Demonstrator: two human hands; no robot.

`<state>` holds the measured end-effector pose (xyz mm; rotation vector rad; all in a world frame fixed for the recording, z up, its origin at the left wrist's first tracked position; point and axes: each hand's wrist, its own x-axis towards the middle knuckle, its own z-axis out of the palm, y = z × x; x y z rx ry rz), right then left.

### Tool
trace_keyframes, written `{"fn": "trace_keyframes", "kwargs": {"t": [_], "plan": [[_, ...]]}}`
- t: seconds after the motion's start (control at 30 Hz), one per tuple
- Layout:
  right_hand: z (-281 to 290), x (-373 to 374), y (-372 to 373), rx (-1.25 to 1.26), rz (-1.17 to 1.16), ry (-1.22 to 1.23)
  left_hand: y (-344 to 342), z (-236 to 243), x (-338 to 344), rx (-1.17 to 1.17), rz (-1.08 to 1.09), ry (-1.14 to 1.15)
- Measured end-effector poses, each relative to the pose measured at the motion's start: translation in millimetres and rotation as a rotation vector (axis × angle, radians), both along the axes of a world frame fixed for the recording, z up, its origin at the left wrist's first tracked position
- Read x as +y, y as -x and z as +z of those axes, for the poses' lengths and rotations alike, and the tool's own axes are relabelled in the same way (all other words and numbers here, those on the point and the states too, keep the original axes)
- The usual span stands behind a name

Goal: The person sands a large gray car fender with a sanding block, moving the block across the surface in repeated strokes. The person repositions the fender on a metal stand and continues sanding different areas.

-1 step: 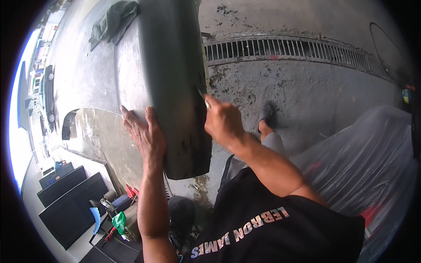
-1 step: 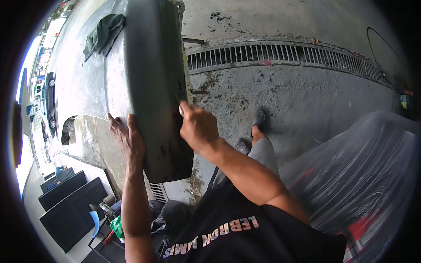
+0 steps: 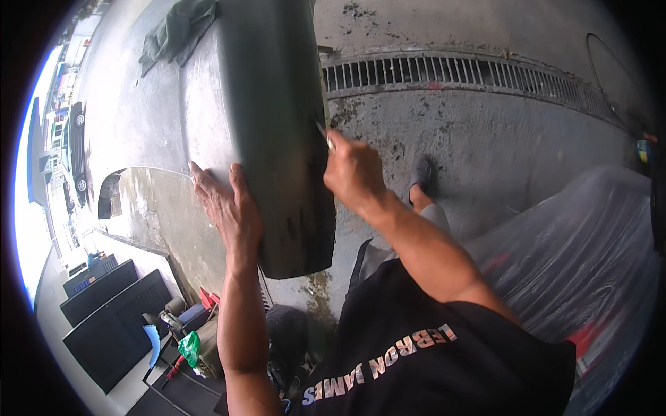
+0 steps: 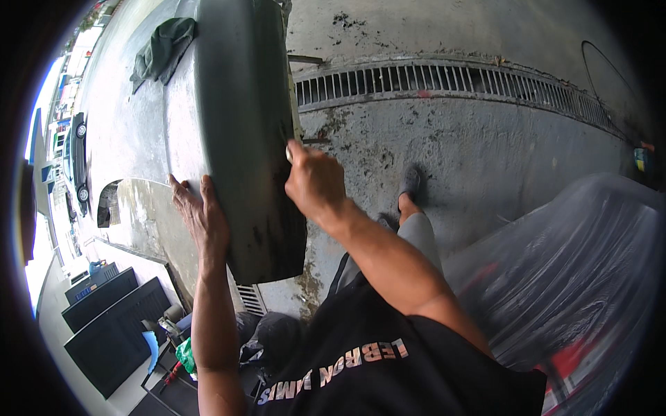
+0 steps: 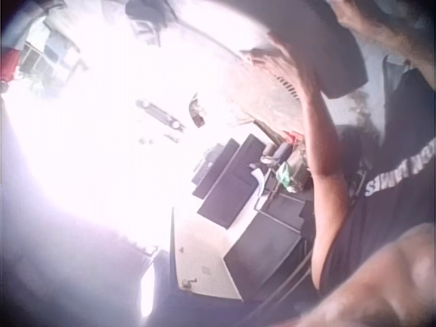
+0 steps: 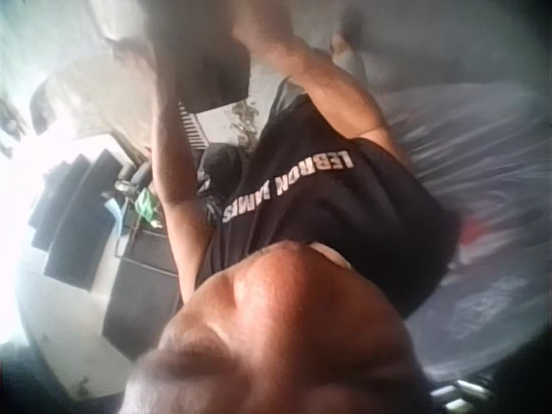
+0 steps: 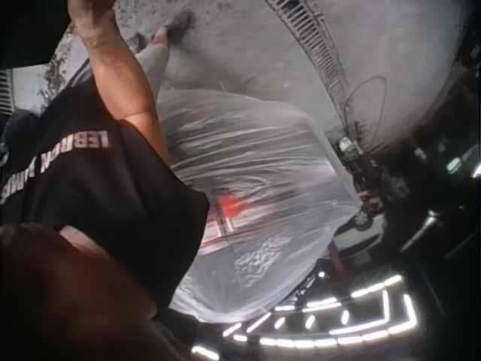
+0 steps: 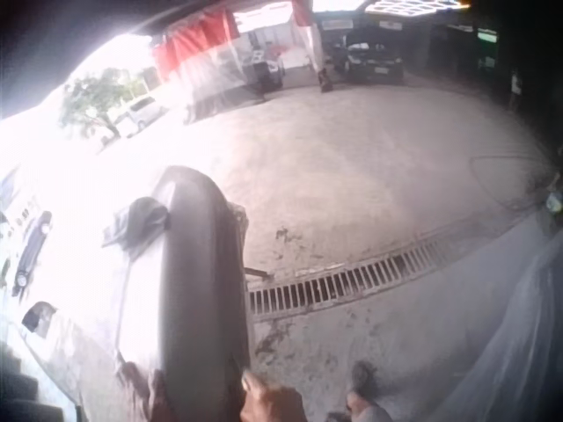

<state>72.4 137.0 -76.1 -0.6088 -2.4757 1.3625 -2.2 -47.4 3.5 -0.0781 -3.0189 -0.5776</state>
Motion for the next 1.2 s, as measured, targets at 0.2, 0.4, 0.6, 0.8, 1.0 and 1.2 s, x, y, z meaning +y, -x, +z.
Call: {"fn": "trace_keyframes", "kwargs": {"t": [0.2, 0.4, 0.6, 0.8, 1.0, 1.2], "plan": [[-0.7, -5.4, -4.0, 0.07, -0.03, 0.04, 6.1, -5.5, 0.3, -0.003, -0.01, -0.001], [12.9, -9.8, -5.3, 0.085, 0.03, 0.009, 9.4, -6.9, 1.9, -0.005, 0.003, 0.003], [25.3, -0.8, 7.7, 0.004, 0.05, -0.033, 7.6, -5.9, -1.0, -0.027, 0.006, -0.022], [12.7, 50.7, 51.6, -0.011, -0.139, -0.015, 8.5, -7.9, -1.1, -0.003, 0.027, 0.021], [7.6, 25.2, -2.4, 0.007, 0.02, 0.003, 5.3, -3.8, 1.8, 0.007, 0.013, -0.026], [-32.8, 15.9, 21.9, -0.165, 0.085, -0.068, 4.8, -3.5, 3.8, 0.037, -0.009, -0.001]]}}
